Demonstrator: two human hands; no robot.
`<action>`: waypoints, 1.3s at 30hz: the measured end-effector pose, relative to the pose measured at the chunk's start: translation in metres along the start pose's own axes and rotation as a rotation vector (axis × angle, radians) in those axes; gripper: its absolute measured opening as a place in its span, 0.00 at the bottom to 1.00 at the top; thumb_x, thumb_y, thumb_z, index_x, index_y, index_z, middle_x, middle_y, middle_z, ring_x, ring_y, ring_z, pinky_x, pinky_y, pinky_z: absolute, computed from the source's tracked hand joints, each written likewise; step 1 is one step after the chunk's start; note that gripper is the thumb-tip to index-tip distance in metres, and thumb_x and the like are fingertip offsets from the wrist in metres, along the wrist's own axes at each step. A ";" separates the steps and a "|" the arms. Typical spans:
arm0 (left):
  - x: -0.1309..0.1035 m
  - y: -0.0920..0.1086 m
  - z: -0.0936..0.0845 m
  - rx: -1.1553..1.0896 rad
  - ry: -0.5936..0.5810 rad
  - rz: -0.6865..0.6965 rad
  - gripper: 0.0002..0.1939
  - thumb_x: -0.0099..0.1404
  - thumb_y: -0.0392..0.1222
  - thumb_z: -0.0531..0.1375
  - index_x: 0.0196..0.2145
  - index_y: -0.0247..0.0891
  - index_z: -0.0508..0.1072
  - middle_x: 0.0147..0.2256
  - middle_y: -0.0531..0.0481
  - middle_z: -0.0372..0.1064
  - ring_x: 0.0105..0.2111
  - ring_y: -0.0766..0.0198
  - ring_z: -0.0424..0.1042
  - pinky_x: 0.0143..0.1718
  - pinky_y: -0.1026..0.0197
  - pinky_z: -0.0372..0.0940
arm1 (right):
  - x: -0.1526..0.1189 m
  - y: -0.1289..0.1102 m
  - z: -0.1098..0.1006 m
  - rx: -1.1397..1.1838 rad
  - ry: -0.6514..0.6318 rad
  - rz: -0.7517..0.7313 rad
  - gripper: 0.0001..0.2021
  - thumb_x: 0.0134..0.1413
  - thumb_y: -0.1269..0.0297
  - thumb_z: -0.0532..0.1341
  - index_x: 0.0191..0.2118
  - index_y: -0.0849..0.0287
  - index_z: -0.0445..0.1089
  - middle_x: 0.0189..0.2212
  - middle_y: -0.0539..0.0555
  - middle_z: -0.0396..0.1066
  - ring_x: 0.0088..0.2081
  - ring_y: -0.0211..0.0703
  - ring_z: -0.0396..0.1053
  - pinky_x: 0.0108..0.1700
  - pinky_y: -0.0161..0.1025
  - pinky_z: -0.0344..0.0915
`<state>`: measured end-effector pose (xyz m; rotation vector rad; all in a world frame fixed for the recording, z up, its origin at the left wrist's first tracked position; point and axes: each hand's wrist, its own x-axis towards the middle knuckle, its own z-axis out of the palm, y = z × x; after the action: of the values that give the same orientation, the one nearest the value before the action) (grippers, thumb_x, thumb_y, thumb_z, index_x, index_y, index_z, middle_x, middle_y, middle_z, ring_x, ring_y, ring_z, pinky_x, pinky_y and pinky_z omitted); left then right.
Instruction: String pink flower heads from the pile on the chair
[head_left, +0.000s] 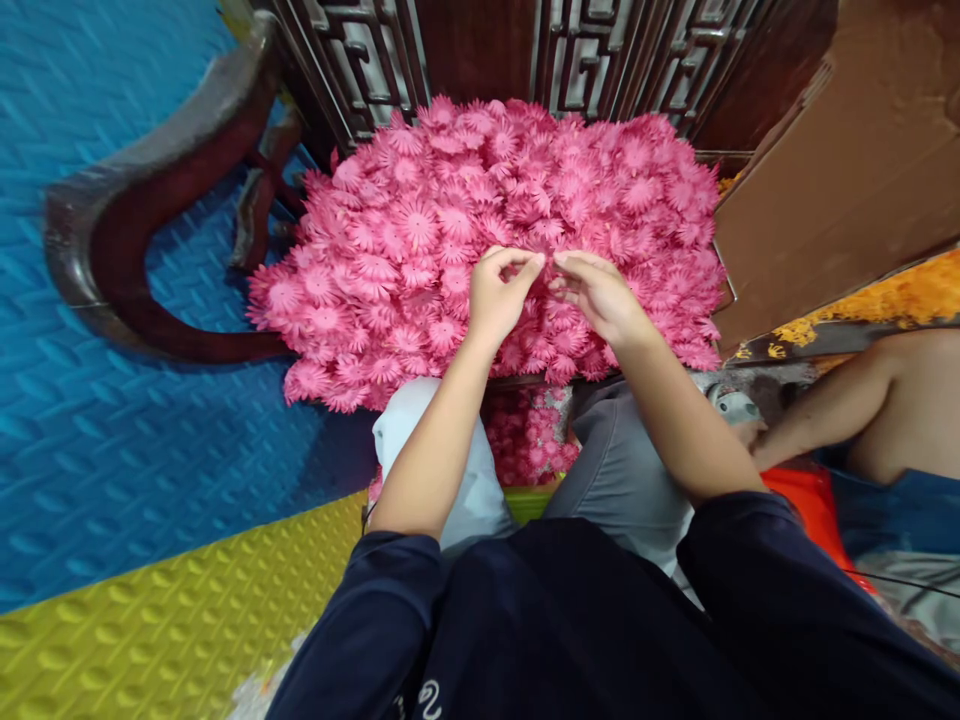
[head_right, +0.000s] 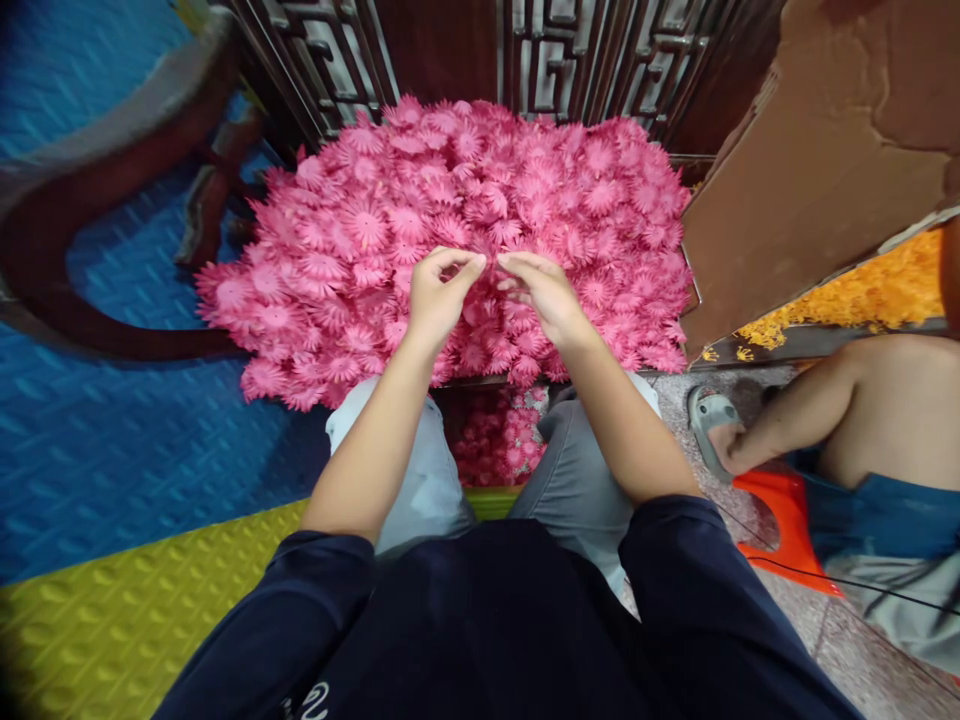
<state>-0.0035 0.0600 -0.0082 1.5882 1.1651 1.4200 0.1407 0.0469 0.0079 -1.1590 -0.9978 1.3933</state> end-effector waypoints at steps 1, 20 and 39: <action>0.000 -0.001 0.000 -0.019 0.006 -0.018 0.06 0.58 0.42 0.61 0.26 0.38 0.74 0.29 0.53 0.70 0.30 0.68 0.67 0.36 0.63 0.62 | 0.000 0.001 0.000 0.000 -0.001 0.000 0.12 0.38 0.57 0.68 0.30 0.56 0.70 0.28 0.45 0.71 0.27 0.30 0.67 0.33 0.32 0.65; 0.011 0.004 -0.024 0.068 0.501 0.036 0.04 0.60 0.36 0.59 0.31 0.39 0.66 0.28 0.55 0.59 0.29 0.70 0.60 0.36 0.64 0.59 | 0.001 0.003 -0.002 -0.023 0.092 -0.030 0.14 0.40 0.53 0.67 0.32 0.55 0.69 0.33 0.46 0.72 0.26 0.28 0.64 0.30 0.31 0.62; -0.004 0.008 -0.002 0.171 0.031 0.091 0.06 0.57 0.40 0.62 0.23 0.40 0.71 0.25 0.54 0.65 0.27 0.68 0.64 0.34 0.63 0.62 | -0.002 -0.001 0.005 0.055 -0.010 0.069 0.11 0.35 0.59 0.70 0.28 0.55 0.74 0.28 0.45 0.73 0.27 0.28 0.65 0.30 0.30 0.61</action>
<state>-0.0043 0.0538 -0.0019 1.7624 1.2755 1.4391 0.1360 0.0449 0.0099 -1.1562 -0.9281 1.4735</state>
